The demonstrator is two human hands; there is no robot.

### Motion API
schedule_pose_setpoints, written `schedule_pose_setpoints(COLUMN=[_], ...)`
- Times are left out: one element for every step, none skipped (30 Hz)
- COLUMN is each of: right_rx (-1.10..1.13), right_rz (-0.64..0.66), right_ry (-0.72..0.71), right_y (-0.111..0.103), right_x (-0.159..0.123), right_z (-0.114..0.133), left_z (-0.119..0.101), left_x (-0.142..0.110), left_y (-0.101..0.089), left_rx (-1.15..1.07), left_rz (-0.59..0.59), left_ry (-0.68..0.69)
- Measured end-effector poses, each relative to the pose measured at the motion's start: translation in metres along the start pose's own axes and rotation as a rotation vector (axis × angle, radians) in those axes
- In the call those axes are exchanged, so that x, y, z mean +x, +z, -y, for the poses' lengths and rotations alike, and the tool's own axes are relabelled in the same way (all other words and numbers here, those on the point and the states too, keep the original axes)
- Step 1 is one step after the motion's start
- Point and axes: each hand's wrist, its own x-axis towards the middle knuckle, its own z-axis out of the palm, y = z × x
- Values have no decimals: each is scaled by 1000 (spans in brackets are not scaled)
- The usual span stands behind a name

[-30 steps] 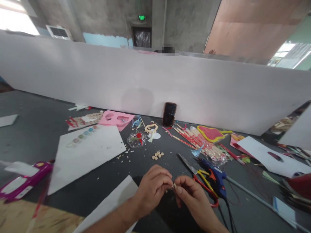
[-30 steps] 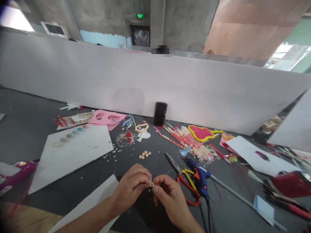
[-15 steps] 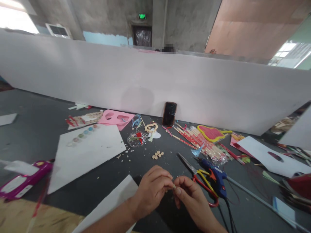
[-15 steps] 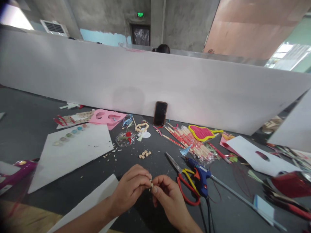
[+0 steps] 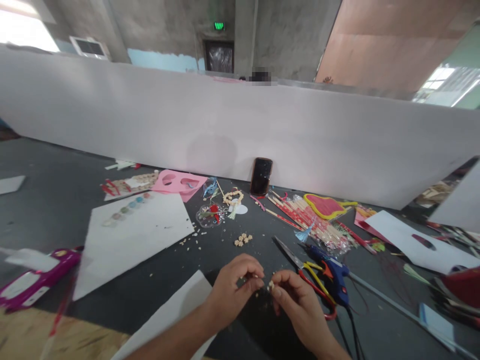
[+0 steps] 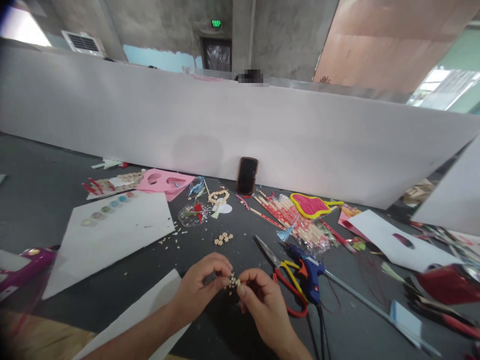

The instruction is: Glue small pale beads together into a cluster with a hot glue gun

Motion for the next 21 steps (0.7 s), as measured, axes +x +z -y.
schedule_pose_setpoints(right_rx=[-44, -93, -147, -201, -254, -304, -347, -384, -413, -436, -454, -468, -481, -490, -498, -504, -510, -515, -520, -524, -529], right_rz=[-11, -21, -30, -35, -37, -37, -32, -23, -14, -5, 3, 12, 17, 22, 26, 27, 28, 29, 31, 32, 32], right_ry=[-19, -43, -70, -97, -126, -157, -186, -214, -238, -260, -276, -290, -302, -312, -319, -325, -330, -336, -341, -347, -356], right_y=[-1, -1, -1, -2, -2, -3, -3, -4, -4, -5, -5, -6, -6, -6, -6, -6, -6, -5, -5, -5, -5], right_x=[0, -1, -1, -1, -1, -2, -2, -2, -1, -1, -1, -1, -1, -1, -1, -1, -1, -2, -2, -2, -2], right_z=[0, -1, -1, -1, -1, -1, -1, -1, -1, -1, -1, -2, -2, -3, -3, -3, -3, -3, -3, -3, -3], left_z=[0, 0, 1, 1, 1, 1, 1, 1, 1, 1, 1, 1, 1, 1, 1, 2, 2, 2, 2, 3, 3], left_x=[1, 2, 3, 3, 4, 4, 4, 4, 3, 3, 3, 3, 3, 3, 3, 3, 3, 3, 3, 3, 3], left_y=[0, 0, -1, -1, -1, -1, -1, -1, -1, -1, -1, -1, -1, -1, -1, -1, -1, -1, -1, -1, -1], left_rx=[-47, -90, -126, -154, -174, -187, -196, -204, -212, -220, -230, -241, -251, -259, -266, -271, -273, -274, -275, -276, -278], left_rz=[15, 42, 75, 106, 132, 153, 168, 177, 183, 187, 187, 186, 185, 183, 183, 186, 189, 192, 196, 198, 200], left_ry=[-62, -113, -148, -170, -180, -183, -185, -188, -196, -207, -217, -225, -232, -234, -234, -233, -233, -235, -239, -244, -251])
